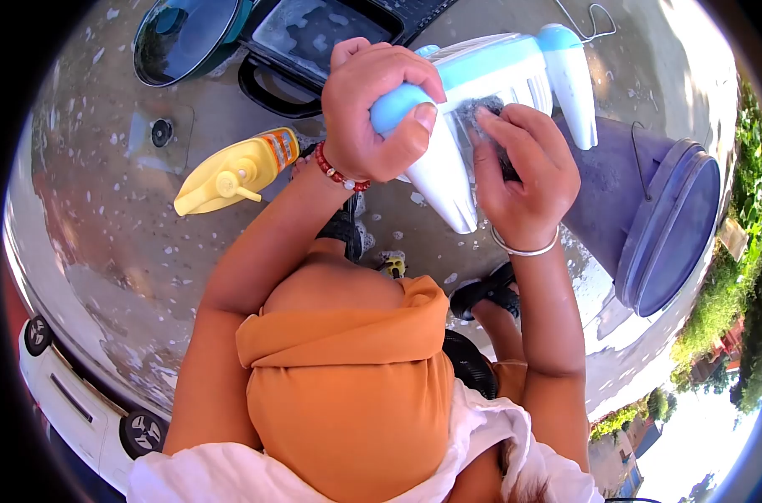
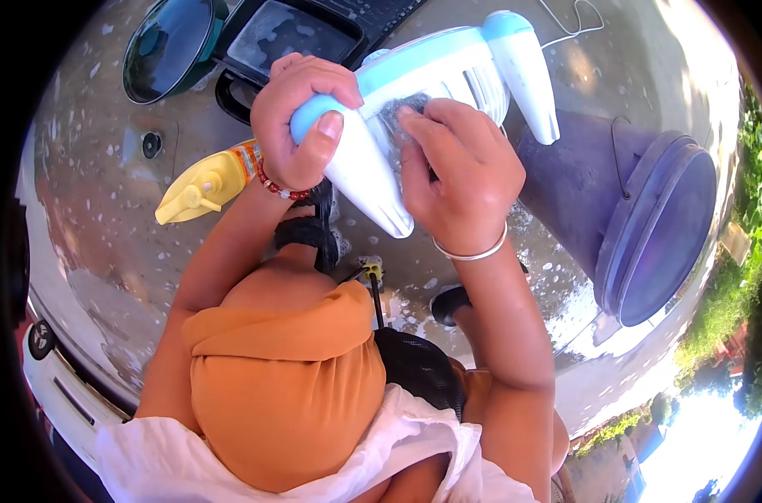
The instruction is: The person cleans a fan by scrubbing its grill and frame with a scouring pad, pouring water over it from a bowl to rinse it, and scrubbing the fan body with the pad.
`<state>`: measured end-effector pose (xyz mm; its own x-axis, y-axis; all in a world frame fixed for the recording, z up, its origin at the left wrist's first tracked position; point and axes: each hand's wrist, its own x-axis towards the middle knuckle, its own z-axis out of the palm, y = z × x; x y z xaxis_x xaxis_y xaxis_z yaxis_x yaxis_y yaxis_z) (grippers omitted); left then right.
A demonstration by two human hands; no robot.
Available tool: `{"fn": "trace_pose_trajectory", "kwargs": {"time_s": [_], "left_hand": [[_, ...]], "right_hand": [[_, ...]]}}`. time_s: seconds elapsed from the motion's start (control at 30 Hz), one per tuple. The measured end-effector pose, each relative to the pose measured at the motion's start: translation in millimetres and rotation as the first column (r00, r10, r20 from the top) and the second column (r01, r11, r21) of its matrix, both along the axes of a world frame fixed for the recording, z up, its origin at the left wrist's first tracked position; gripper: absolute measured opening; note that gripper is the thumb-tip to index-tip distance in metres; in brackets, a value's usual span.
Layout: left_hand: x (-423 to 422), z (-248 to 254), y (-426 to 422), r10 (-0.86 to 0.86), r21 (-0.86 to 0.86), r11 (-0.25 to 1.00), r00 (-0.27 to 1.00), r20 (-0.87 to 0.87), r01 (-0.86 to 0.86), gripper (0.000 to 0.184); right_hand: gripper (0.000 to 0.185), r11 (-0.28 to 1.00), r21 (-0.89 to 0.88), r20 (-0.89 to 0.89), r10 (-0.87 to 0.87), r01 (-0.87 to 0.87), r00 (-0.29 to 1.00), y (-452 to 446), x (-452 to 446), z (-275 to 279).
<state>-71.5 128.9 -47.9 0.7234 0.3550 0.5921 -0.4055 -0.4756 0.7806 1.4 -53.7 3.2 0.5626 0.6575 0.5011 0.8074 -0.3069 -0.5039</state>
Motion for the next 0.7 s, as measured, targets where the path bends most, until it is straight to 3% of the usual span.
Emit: {"fn": "trace_pose_trajectory", "kwargs": {"time_s": [0.17,0.3,0.37,0.43,0.5,0.7], "left_hand": [[-2.6,0.8,-2.0,-0.007,-0.019,1.0,1.0,-0.007,0.007,0.015],[-0.8,0.9,-9.1,-0.026,0.005,1.0,1.0,0.018,0.026,0.015],[-2.0,1.1,-7.3,-0.049,0.038,0.998,0.999,0.008,0.049,0.017],[-4.4,-0.2,-3.4,-0.026,-0.007,1.0,1.0,-0.006,0.026,0.02],[-4.9,-2.2,-0.4,-0.007,-0.009,1.0,1.0,0.008,0.007,0.022],[-1.5,-1.7,-8.2,-0.03,-0.014,0.999,0.999,-0.028,0.03,0.023]], "right_hand": [[0.028,0.991,-0.117,0.001,0.065,-0.065,0.998,-41.4,-5.6,0.1],[0.031,0.978,-0.207,0.074,0.052,-0.036,0.996,-20.3,-0.1,23.8],[0.032,0.973,-0.175,0.082,0.164,-0.148,0.983,2.4,5.8,22.4],[0.032,0.976,-0.149,0.062,0.171,-0.16,0.983,1.6,1.7,17.3],[0.032,0.933,-0.278,0.064,0.256,-0.229,0.964,-12.3,-2.6,22.5],[0.032,0.941,-0.296,0.062,0.189,-0.163,0.98,-16.0,7.1,31.4]]}}
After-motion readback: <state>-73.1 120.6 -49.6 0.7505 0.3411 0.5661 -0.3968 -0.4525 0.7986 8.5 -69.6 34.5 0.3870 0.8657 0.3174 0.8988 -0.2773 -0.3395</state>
